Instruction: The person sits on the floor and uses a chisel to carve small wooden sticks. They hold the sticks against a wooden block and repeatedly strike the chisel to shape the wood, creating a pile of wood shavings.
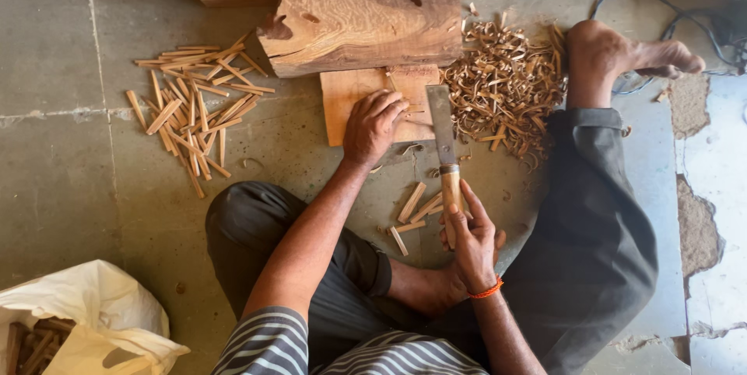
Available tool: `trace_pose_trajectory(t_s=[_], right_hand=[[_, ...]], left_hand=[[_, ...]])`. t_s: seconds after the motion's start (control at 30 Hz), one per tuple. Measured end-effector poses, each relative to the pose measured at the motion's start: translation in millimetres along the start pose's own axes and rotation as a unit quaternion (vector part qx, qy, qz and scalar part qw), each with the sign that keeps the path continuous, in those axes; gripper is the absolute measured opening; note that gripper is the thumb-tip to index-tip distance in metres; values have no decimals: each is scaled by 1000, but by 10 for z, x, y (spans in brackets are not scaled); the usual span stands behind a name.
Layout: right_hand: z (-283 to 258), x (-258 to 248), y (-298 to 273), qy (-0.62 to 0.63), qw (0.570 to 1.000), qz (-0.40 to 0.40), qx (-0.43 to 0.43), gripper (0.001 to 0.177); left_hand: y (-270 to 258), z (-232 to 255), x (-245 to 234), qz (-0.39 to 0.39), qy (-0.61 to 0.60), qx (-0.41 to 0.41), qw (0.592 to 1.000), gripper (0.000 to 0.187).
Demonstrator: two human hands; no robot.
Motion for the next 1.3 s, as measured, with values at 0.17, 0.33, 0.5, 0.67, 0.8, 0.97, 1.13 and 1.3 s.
trace_pose_trajectory(t_s=[0.17,0.33,0.5,0.67,0.8,0.97,1.13,1.3], right_hand=[[7,21,-102,-2,1000,-5,-4,59],[1,-12,-100,14,1000,3,11,60],[17,17,-71,-1,1000,-12,12,61],[82,99,-112,-36,998,-41,28,61],[65,287,-45,-52,996,-53,41,61],[-55,575,310,-56,997,-49,19,59],[-122,557,233,-90,995,-52,-1,58],[-184,644,315,-125,991,-42,-12,58]], left_hand=[[-99,2,62,-2,21,21,1000,18],[-102,16,41,-16,14,26,999,18],[-97,-55,15,-11,-73,-11,997,16],[-83,-95,-34,36,-82,-41,995,25],[-86,-46,-71,18,-15,-31,999,22],[-72,-29,-159,29,-6,-37,999,29],[-7,-35,-174,37,-51,-39,997,19],[-7,-107,-184,57,-42,-50,996,29]])
Point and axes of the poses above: each hand's wrist, its own y-axis towards the middle knuckle, its own x-axis out of the palm, z = x × y, the point moved 10 cm from there along y, towards the middle knuckle, and after that the axes turned 4 degrees about y, right-handed, at the moved point
